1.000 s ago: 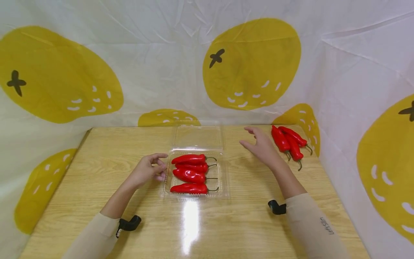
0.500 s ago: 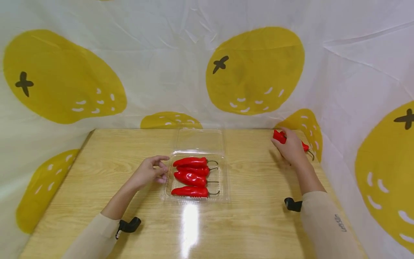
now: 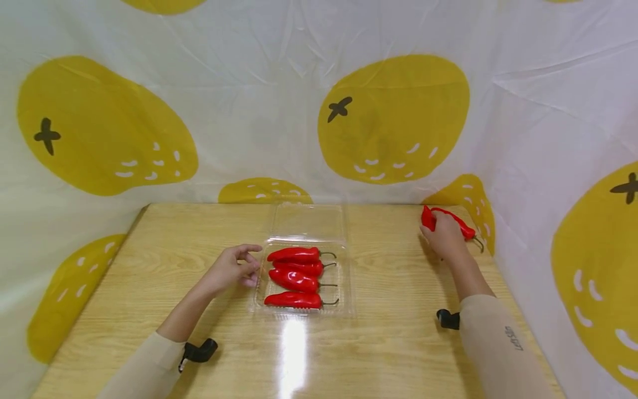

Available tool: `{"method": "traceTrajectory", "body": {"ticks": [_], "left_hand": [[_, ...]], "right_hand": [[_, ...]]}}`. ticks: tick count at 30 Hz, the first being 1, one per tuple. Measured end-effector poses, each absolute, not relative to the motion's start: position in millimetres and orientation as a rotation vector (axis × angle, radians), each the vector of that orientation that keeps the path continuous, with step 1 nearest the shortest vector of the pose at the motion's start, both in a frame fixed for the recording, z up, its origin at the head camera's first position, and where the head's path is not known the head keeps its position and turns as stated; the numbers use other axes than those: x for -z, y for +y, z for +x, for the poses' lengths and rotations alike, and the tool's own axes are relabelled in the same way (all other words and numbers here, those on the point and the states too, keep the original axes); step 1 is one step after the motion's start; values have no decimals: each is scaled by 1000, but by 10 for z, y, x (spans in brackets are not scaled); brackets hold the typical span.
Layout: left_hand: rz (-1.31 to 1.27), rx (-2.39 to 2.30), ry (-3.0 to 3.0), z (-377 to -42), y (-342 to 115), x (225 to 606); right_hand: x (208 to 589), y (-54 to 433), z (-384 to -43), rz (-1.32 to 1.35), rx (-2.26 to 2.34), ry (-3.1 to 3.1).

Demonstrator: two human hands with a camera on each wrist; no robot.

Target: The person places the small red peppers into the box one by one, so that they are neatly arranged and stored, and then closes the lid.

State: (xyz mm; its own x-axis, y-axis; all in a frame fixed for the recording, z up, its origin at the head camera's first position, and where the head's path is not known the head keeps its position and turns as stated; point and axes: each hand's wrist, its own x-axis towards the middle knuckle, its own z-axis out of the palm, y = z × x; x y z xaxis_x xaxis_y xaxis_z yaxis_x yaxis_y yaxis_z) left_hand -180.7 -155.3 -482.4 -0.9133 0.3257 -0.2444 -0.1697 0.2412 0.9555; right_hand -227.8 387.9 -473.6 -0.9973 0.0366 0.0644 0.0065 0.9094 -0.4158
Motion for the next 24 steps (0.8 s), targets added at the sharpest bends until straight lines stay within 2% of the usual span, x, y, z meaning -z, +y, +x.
{"method": "traceTrajectory", "body": {"ticks": [24], "left_hand": [[128, -1702, 2132, -1826, -1526, 4878]], "right_hand": [[4972, 3844, -2263, -211, -797, -3070]]}}
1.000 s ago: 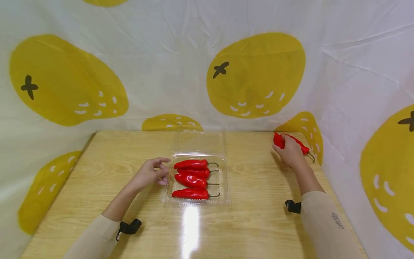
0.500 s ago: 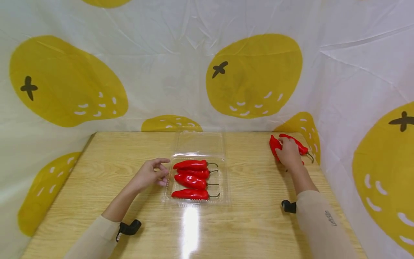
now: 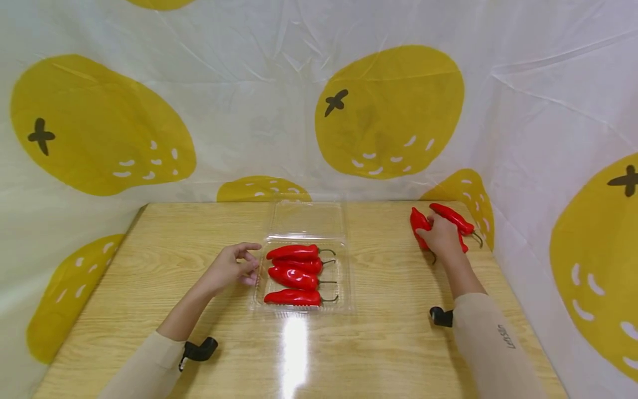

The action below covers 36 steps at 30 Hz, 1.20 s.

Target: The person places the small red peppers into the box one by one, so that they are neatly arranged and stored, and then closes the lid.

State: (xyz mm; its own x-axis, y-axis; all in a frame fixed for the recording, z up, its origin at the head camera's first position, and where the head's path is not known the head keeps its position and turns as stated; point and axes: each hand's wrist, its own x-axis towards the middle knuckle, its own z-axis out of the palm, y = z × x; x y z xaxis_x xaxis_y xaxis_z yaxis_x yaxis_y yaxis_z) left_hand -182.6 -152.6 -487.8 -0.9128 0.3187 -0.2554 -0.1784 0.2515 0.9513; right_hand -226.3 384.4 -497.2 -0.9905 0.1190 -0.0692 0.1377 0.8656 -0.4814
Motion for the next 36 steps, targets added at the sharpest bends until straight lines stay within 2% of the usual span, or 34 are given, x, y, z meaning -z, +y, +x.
{"method": "traceTrajectory", "body": {"ticks": [22, 36], "left_hand": [[116, -1702, 2139, -1813, -1521, 4864], [120, -1706, 2143, -1802, -1514, 4854]], "right_hand": [[5007, 3776, -2164, 215, 871, 2981], [4578, 3560, -2005, -54, 956, 2933]]}}
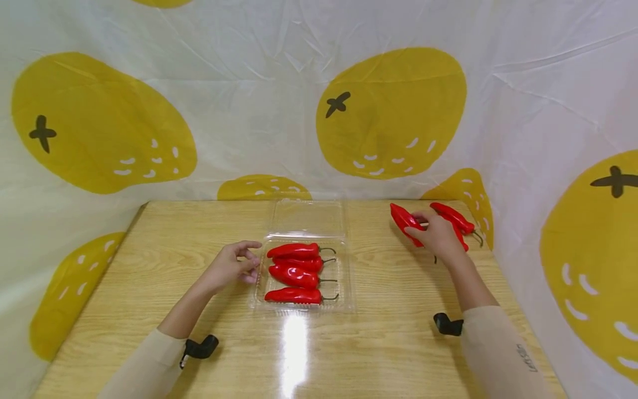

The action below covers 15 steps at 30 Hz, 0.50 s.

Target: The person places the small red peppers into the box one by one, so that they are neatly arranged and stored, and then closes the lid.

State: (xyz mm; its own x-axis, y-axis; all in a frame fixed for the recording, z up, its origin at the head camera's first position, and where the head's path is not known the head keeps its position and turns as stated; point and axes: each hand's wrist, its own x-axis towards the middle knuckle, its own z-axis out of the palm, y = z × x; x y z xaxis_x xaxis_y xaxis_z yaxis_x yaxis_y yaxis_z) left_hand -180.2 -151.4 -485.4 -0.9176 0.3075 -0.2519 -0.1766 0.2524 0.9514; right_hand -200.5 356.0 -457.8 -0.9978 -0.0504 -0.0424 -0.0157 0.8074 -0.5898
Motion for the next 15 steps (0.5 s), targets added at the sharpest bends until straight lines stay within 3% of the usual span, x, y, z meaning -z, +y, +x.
{"method": "traceTrajectory", "body": {"ticks": [15], "left_hand": [[139, -1704, 2135, -1808, -1521, 4854]], "right_hand": [[4151, 2978, -1903, -296, 910, 2921]]}}
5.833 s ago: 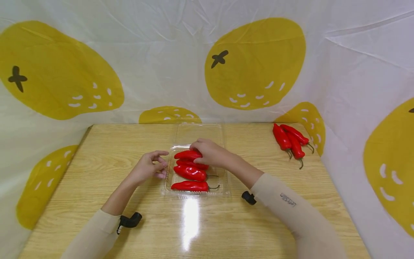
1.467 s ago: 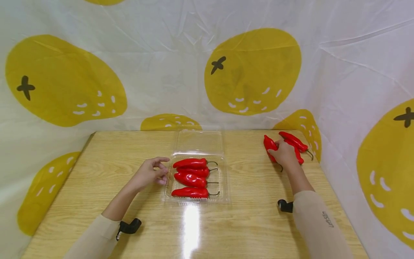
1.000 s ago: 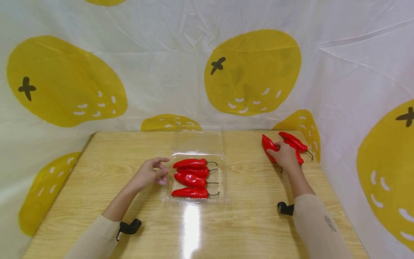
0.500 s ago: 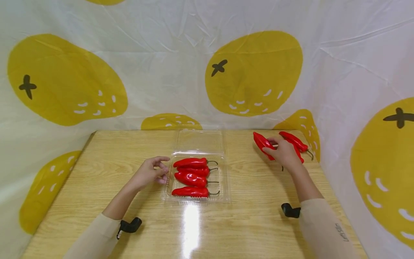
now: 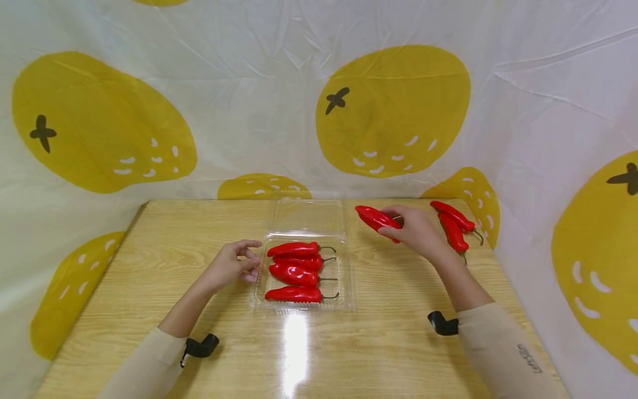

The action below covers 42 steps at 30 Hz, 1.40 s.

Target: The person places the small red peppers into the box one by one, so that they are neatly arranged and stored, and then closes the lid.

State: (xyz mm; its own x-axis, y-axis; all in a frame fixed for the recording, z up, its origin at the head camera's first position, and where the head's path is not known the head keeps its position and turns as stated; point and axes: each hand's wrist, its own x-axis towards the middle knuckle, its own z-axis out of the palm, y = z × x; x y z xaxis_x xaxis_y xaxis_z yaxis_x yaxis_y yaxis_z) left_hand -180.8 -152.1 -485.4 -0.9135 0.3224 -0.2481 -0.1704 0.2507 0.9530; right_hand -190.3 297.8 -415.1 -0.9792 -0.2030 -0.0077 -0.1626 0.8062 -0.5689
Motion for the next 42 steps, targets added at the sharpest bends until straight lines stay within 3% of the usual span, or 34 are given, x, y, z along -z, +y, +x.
{"method": "traceTrajectory", "body": {"ticks": [34, 42], "left_hand": [[148, -1694, 2156, -1810, -1532, 4846], [150, -1704, 2139, -1803, -1532, 4848]], "right_hand": [[4197, 1659, -1838, -900, 725, 2782], [4220, 1440, -1814, -870, 644, 2775]]}}
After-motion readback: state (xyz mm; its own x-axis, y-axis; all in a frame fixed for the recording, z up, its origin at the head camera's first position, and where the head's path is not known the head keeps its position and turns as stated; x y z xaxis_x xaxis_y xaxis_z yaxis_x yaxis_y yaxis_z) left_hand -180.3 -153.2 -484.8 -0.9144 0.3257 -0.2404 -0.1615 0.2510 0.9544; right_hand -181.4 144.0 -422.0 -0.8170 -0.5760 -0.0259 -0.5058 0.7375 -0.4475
